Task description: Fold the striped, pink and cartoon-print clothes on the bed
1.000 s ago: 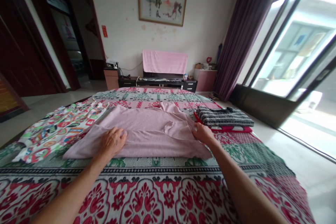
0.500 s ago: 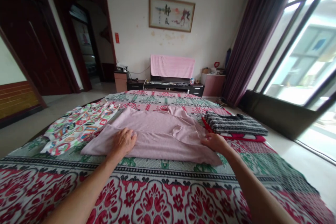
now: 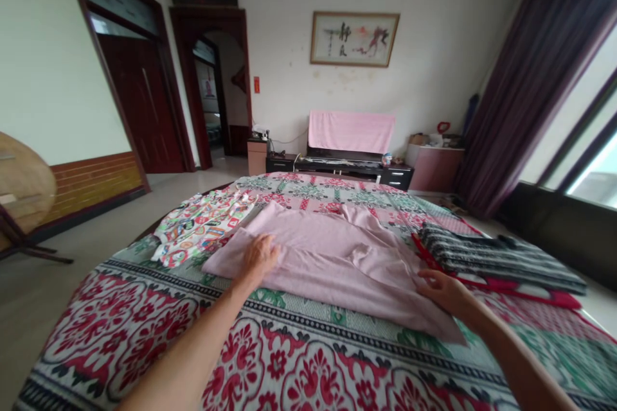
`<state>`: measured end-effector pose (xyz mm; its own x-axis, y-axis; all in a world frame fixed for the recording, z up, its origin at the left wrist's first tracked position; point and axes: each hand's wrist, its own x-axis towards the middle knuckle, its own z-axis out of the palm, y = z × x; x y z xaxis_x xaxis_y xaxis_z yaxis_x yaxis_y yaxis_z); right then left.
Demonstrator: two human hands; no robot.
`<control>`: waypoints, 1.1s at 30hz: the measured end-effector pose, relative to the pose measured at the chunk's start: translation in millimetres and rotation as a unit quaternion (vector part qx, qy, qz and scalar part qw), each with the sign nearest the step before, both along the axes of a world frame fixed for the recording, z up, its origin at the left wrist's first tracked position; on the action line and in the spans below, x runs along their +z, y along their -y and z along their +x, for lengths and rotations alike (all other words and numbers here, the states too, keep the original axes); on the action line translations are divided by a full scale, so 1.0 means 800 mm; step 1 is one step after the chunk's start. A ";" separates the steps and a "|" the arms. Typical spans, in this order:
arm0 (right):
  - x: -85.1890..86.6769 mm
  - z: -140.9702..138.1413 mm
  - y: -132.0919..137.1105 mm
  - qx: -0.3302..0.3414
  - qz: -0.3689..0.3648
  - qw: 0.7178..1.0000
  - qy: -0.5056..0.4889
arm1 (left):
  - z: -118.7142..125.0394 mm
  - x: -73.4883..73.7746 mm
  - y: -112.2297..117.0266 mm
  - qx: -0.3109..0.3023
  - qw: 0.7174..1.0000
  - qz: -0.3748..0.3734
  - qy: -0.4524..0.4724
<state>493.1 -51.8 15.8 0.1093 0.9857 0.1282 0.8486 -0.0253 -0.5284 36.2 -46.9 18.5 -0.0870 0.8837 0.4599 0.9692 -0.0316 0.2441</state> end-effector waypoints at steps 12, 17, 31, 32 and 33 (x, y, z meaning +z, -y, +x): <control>0.046 -0.101 0.021 0.100 0.166 0.978 0.078 | -0.114 0.008 -0.003 0.209 0.970 -0.121 0.004; 0.021 -0.134 0.028 0.198 0.164 0.958 0.127 | -0.100 0.008 -0.004 0.195 0.973 -0.121 -0.011; 0.014 -0.137 0.033 0.210 0.173 0.954 0.124 | -0.115 0.037 -0.034 -0.003 0.749 -0.236 0.619; 0.014 -0.137 0.033 0.210 0.171 0.955 0.123 | -0.118 0.033 -0.036 0.015 0.717 -0.240 0.655; 0.014 -0.137 0.033 0.210 0.170 0.955 0.121 | -0.121 0.029 -0.037 0.041 0.705 -0.232 0.669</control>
<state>383.1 -78.1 27.3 -0.3598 0.8330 0.4203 0.8447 0.4822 -0.2324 -60.5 -17.1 41.4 -0.2275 0.8792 -0.4186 -0.1432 0.3950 0.9075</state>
